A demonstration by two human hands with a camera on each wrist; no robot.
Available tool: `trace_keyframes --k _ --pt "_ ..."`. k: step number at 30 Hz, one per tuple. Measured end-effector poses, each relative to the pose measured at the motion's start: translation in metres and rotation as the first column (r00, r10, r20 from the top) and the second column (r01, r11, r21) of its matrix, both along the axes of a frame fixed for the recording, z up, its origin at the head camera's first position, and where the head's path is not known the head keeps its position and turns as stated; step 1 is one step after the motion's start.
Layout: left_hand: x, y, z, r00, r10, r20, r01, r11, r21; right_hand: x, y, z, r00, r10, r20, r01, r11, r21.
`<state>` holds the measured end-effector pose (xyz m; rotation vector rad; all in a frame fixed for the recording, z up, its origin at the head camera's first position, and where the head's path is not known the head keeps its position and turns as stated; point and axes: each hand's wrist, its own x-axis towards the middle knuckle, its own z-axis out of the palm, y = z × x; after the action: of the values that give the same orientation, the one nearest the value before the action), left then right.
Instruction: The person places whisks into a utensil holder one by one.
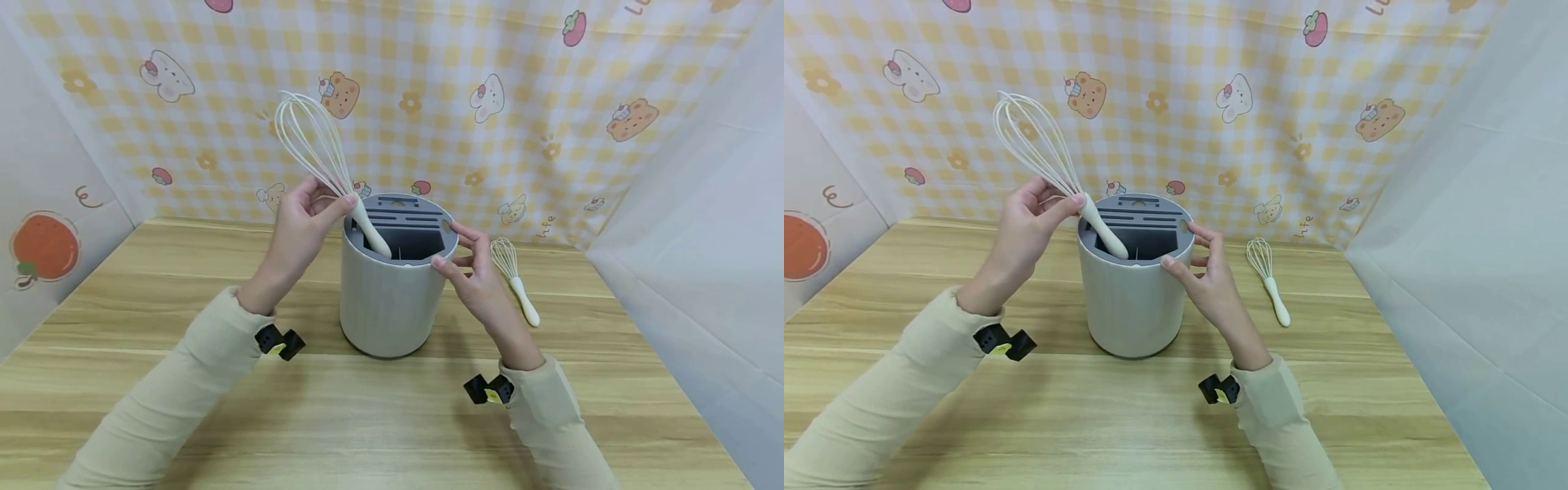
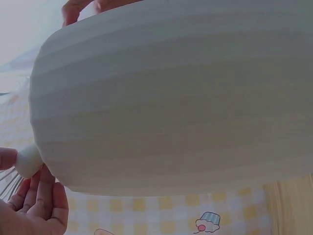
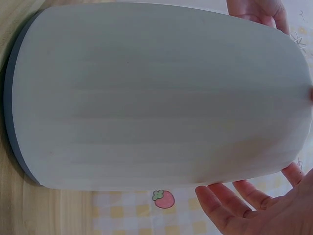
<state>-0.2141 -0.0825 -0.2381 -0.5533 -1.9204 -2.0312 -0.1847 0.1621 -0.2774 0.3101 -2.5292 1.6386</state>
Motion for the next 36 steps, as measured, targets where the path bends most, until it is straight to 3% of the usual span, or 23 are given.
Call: trace_keyframes --k 8,16,24,30,36 --pt "0.0018 0.002 -0.0019 0.999 0.036 -0.019 -0.038 0.986 -0.162 -0.0002 -0.0001 0.0001 1.0 -0.004 0.006 0.004 1.0 0.004" --pt "0.0033 0.0036 -0.0016 0.998 0.065 -0.018 -0.068 0.962 -0.265 0.0003 -0.0004 0.0 1.0 -0.005 0.008 0.005 1.0 -0.003" --pt "0.0045 0.0063 -0.0023 0.996 0.074 -0.045 -0.085 0.926 -0.367 0.0009 -0.0002 0.0003 1.0 -0.004 0.006 0.004 1.0 0.007" --pt "0.0052 0.008 -0.0022 0.995 0.079 -0.059 -0.097 0.898 -0.43 0.001 -0.0002 0.0005 1.0 -0.004 0.002 0.004 1.0 0.011" --pt "0.0047 0.0083 -0.0023 0.996 0.071 -0.061 -0.091 0.896 -0.434 0.0005 -0.0003 0.0001 1.0 0.001 0.003 -0.001 1.0 0.006"
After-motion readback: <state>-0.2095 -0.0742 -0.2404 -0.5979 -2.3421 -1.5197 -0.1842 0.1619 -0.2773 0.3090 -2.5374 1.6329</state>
